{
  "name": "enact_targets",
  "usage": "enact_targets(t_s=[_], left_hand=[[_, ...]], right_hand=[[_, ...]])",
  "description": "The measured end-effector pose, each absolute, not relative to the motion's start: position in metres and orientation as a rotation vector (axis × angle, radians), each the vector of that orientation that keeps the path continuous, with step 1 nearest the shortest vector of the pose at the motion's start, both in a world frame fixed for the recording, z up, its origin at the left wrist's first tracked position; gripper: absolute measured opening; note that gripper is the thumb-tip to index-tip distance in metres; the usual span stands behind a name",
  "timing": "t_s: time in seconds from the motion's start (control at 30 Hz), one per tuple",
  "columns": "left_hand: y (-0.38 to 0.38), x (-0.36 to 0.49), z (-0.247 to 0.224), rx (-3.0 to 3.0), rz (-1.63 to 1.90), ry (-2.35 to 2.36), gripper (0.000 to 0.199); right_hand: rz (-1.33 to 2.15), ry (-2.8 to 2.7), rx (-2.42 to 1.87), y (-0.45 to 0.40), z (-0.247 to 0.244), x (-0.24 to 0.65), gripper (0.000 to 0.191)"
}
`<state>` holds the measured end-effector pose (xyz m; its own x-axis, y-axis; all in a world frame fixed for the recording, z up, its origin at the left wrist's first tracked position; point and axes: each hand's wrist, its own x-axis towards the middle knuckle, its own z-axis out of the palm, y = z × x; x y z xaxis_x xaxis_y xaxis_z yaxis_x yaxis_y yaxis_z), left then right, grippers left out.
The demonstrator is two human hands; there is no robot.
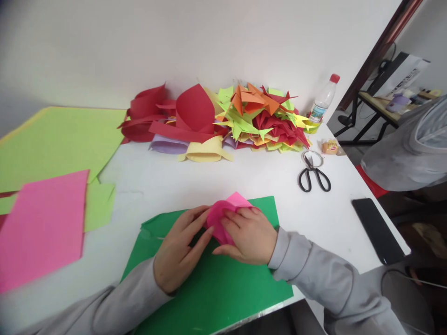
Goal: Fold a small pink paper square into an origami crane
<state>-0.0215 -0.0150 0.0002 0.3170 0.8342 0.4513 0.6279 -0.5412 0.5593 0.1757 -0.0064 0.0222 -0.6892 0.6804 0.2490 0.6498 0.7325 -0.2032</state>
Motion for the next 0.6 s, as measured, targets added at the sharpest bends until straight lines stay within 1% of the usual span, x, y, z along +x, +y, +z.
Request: enact_targets(t_s=[0.2,0.4,0.6], left_hand=[[-0.021,-0.020,0.007,2.282,1.164,1.280,0.037],[-0.024,-0.016,0.007,2.345,1.175,1.185,0.042],[-0.023,-0.016,-0.009,2.459,1.099,1.156,0.046]], right_hand=[[0.110,-2.678,-1.058,-0.006,0.023,0.175,0.064],[0.131,-2.702,-1.029,-0.004,0.022,0.176,0.065],[0.118,-2.701,-0.933,-0.004,0.018,0.177,0.052]])
